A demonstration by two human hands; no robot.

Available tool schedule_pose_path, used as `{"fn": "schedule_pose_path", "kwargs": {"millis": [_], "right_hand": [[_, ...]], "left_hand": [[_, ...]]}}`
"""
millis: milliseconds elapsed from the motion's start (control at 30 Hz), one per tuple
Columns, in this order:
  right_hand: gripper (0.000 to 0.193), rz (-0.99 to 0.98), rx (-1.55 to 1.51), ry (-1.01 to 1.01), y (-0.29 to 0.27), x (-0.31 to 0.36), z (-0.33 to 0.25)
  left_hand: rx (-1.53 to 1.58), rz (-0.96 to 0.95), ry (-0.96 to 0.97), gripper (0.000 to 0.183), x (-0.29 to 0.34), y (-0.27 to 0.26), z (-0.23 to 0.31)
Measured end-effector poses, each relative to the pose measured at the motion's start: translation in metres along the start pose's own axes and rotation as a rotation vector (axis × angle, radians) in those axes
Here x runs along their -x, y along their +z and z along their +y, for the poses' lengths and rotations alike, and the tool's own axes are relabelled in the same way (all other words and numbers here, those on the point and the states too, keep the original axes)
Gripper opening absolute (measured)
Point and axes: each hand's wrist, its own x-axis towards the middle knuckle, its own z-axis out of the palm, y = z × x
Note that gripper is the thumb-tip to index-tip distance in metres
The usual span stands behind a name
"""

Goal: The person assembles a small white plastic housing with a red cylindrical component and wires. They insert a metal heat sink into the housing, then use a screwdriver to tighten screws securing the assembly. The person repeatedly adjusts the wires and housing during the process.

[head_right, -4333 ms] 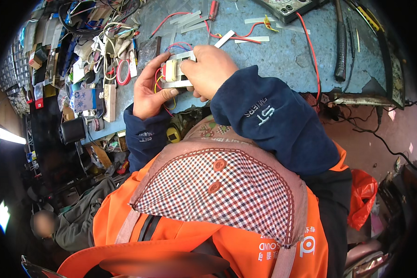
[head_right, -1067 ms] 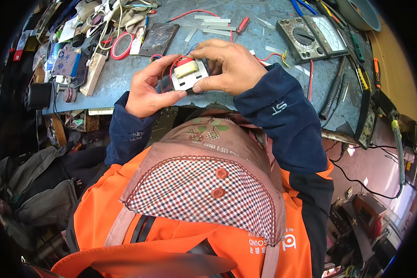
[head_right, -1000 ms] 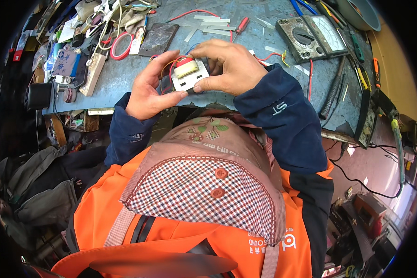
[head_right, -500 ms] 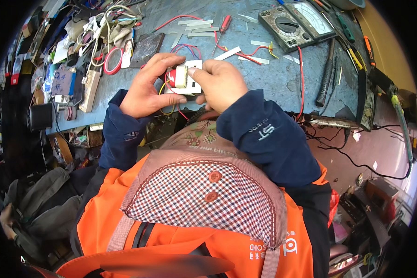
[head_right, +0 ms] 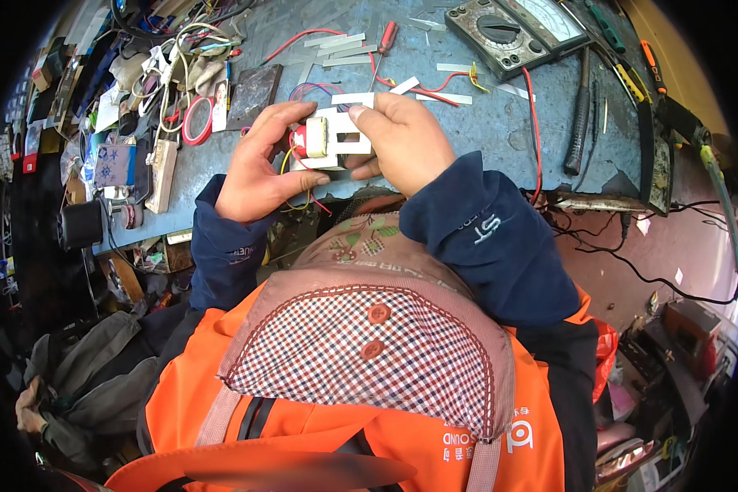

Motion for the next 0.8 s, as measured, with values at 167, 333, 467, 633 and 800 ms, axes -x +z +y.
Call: {"fn": "schedule_pose_path", "kwargs": {"millis": [167, 333, 467, 633, 800], "right_hand": [[0.032, 0.007, 0.068, -0.068, 0.0, -0.003, 0.014], [0.033, 0.025, 0.243, -0.034, 0.003, -0.005, 0.003], [0.033, 0.065, 0.336, -0.071, 0.007, -0.006, 0.004], [0.034, 0.041, 0.305, -0.039, 0.009, -0.006, -0.002], [0.035, 0.049, 0.292, -0.04, 0.008, -0.004, -0.001]], "left_hand": [[0.157, -0.039, -0.082, 0.087, -0.001, -0.001, -0.006], [0.373, -0.065, -0.137, 0.085, 0.0, -0.001, -0.006], [0.474, -0.07, -0.22, 0.084, 0.003, -0.001, -0.006], [0.506, -0.062, -0.239, 0.087, 0.006, -0.002, -0.009], [0.541, -0.061, -0.253, 0.089, 0.006, -0.001, -0.007]]}}
